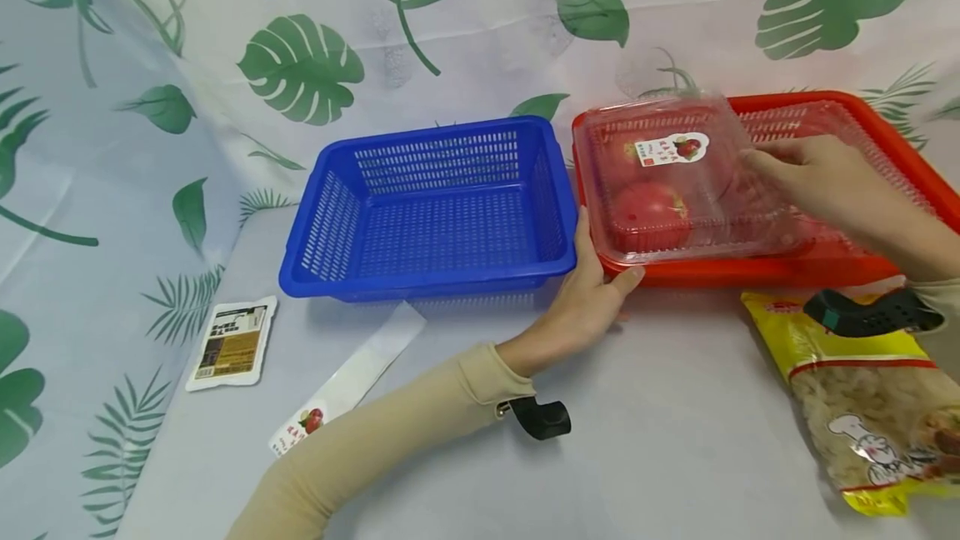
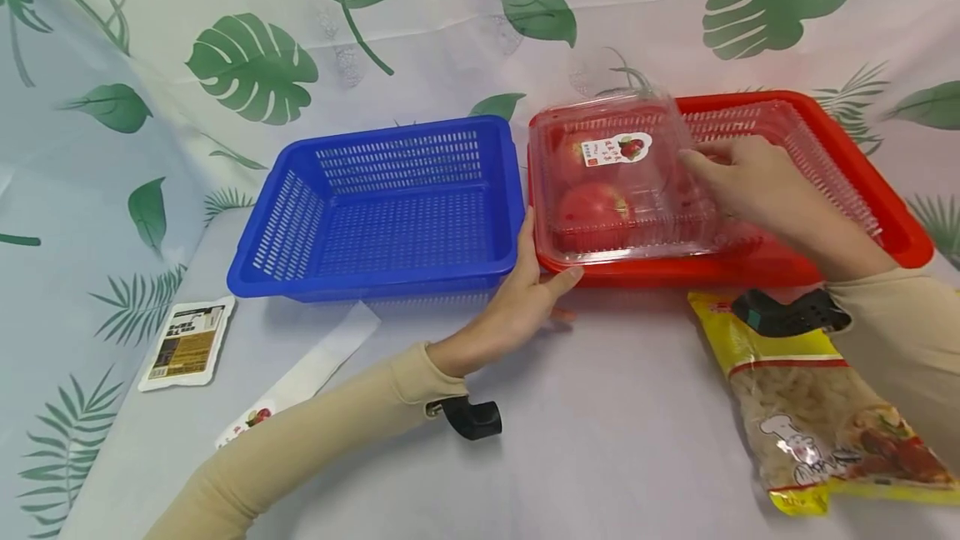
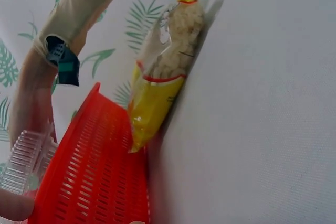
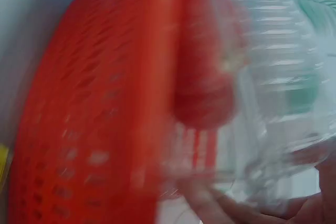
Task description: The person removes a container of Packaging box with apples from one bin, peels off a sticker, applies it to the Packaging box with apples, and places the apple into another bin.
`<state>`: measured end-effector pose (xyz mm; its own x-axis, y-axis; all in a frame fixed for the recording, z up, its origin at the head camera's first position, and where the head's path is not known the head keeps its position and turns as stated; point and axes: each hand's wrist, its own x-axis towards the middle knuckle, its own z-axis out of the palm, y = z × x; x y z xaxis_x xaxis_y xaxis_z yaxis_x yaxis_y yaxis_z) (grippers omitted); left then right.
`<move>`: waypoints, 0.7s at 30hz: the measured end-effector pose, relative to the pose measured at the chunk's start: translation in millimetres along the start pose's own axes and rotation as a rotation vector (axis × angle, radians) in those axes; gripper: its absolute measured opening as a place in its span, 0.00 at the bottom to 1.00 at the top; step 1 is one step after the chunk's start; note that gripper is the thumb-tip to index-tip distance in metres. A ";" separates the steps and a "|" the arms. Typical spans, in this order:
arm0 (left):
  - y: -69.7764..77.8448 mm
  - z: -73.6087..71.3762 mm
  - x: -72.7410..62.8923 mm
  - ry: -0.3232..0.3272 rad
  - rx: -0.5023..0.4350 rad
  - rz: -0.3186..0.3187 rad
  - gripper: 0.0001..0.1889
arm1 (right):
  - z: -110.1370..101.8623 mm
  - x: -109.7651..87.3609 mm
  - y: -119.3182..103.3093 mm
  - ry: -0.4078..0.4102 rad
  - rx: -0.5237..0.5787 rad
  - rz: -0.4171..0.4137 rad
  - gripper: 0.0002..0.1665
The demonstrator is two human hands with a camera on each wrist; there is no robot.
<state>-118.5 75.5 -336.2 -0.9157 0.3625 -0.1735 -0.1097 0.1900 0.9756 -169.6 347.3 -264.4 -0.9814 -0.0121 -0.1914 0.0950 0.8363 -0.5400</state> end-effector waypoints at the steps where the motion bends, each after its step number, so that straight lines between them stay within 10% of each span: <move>1: 0.0 0.0 0.1 0.000 0.006 -0.001 0.50 | 2.6 0.6 1.5 0.007 -0.013 0.001 0.49; 12: 4.6 0.1 3.3 -0.023 0.019 -0.052 0.48 | 7.5 2.9 11.5 0.028 -0.022 -0.021 0.49; 18: 16.4 -18.0 -26.6 -0.189 -0.052 -0.148 0.44 | 12.2 -11.2 1.4 0.174 -0.039 -0.085 0.42; 21: 24.8 -42.8 -46.1 -0.307 -0.002 -0.045 0.36 | 17.3 -27.3 -17.2 0.312 -0.052 -0.097 0.40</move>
<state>-95.5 24.4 -298.3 -0.7507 0.6122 -0.2483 -0.1483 0.2101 0.9664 -141.5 323.8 -264.2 -0.9899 0.0693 0.1237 -0.0017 0.8664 -0.4993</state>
